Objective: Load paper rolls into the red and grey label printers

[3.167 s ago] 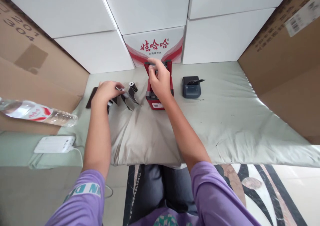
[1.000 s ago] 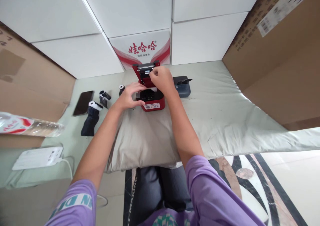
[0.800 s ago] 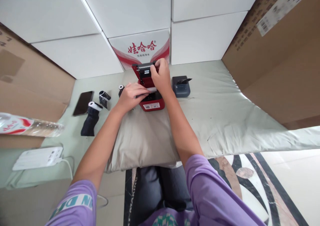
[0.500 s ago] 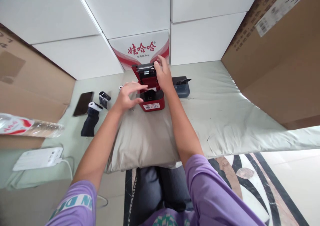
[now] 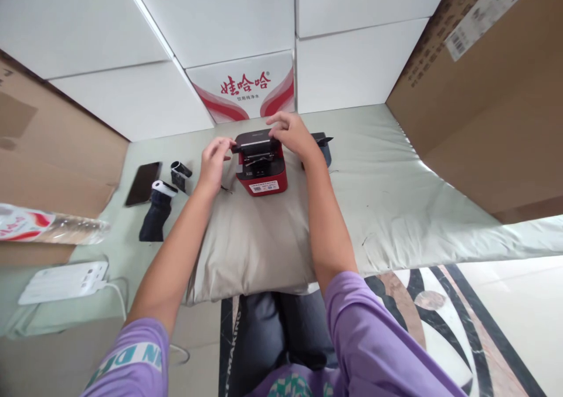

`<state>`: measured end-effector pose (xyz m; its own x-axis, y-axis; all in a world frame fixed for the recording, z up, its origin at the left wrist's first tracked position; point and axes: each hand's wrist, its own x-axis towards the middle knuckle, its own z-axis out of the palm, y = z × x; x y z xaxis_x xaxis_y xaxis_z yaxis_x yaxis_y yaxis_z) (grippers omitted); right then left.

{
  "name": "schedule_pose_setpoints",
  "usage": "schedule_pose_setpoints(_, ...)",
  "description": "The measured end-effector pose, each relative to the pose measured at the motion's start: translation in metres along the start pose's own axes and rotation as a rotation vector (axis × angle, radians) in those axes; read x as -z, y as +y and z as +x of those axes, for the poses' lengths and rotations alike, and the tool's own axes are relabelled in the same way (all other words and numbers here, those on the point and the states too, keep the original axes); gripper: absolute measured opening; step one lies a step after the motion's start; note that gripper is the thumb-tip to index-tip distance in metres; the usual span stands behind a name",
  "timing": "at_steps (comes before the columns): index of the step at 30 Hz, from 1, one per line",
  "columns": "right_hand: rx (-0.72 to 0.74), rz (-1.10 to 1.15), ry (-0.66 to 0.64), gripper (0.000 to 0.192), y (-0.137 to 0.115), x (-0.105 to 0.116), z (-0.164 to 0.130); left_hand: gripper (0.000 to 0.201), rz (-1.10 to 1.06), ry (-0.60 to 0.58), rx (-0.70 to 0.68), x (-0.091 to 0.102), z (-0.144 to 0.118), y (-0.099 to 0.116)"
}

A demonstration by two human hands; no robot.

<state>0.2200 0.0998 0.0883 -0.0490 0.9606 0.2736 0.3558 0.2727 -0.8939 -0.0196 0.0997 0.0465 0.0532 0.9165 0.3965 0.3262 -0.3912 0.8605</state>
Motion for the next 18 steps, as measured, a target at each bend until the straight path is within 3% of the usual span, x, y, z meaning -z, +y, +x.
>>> schedule_pose_setpoints(4, -0.079, -0.158, -0.111, 0.067, -0.004, 0.004, -0.009, 0.020, -0.009, -0.098, 0.049, -0.001, 0.001, -0.009)
schedule_pose_setpoints(6, -0.155, -0.165, -0.145, 0.078, -0.003, 0.001, -0.010, 0.031, -0.066, -0.152, 0.092, -0.003, 0.002, -0.012)
schedule_pose_setpoints(11, -0.309, 0.038, -0.204, 0.091, 0.003, -0.003, -0.011, 0.069, -0.193, -0.229, 0.167, -0.004, 0.004, -0.011)
schedule_pose_setpoints(18, -0.355, 0.238, -0.163, 0.090, 0.017, -0.003, -0.019, 0.071, -0.232, -0.222, 0.235, -0.005, 0.000, 0.000)
